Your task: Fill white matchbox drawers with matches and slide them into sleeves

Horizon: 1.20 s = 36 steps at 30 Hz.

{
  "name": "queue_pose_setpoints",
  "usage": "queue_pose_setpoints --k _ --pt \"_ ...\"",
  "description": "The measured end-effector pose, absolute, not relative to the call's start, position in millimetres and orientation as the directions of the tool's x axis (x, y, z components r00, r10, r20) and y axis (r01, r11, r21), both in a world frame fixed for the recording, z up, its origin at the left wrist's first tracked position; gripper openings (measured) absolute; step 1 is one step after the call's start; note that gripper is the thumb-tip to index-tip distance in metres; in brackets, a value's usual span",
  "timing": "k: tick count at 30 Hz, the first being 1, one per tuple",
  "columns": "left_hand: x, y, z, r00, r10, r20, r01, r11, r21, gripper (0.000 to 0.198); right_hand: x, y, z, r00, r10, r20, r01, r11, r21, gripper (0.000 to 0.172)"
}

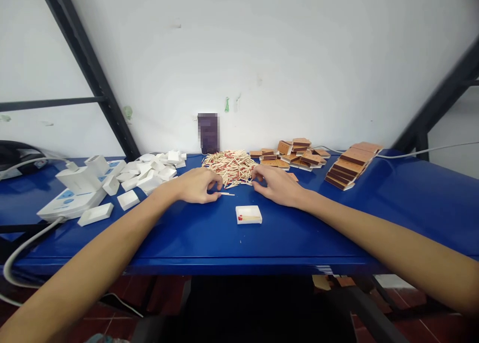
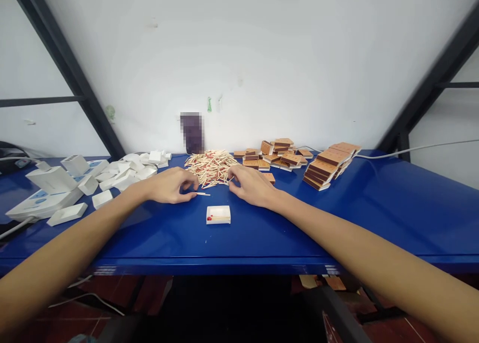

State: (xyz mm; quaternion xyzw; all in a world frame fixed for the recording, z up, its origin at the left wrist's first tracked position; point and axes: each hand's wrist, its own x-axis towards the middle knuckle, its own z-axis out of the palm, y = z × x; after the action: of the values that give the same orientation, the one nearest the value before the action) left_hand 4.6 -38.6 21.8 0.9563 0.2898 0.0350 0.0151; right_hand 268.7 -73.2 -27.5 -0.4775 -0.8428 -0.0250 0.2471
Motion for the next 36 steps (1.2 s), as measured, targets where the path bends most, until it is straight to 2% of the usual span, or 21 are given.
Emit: queue_pose_setpoints --k 3,7,10,13,19,23,30,33,36 --pt "7 -40 20 0.836 0.547 0.042 0.541 -0.835 0.104 0.013 263 -75 -25 -0.432 0.799 0.419 0.819 0.542 -0.188 0.021" --pt "14 -43 12 0.851 0.522 0.055 0.502 -0.841 0.204 0.013 251 -80 -22 -0.588 0.732 0.344 0.749 0.653 -0.109 0.029" --pt "24 -47 7 0.855 0.509 0.098 0.477 -0.847 0.235 0.014 245 -81 -21 -0.633 0.731 0.256 0.741 0.668 -0.073 0.032" --pt "29 -50 4 0.855 0.498 0.143 0.465 -0.859 0.213 0.015 245 -81 -22 -0.635 0.739 0.224 0.744 0.664 -0.081 0.032" --pt "18 -35 0 0.788 0.551 0.274 0.534 -0.834 0.14 0.023 251 -80 -26 -0.63 0.728 0.271 0.716 0.679 -0.161 0.032" --pt "14 -28 -3 0.806 0.547 0.227 0.538 -0.836 0.103 0.024 253 -80 -28 -0.598 0.747 0.291 0.723 0.659 -0.207 0.034" --pt "17 -31 -2 0.819 0.536 0.205 0.529 -0.843 0.092 0.024 252 -83 -27 -0.596 0.764 0.247 0.75 0.64 -0.167 0.038" --pt "17 -30 -2 0.825 0.524 0.212 0.518 -0.851 0.09 0.024 253 -82 -27 -0.599 0.747 0.288 0.717 0.661 -0.222 0.031" --pt "17 -29 -2 0.823 0.528 0.211 0.523 -0.849 0.084 0.023 254 -82 -26 -0.577 0.755 0.313 0.678 0.656 -0.331 0.024"
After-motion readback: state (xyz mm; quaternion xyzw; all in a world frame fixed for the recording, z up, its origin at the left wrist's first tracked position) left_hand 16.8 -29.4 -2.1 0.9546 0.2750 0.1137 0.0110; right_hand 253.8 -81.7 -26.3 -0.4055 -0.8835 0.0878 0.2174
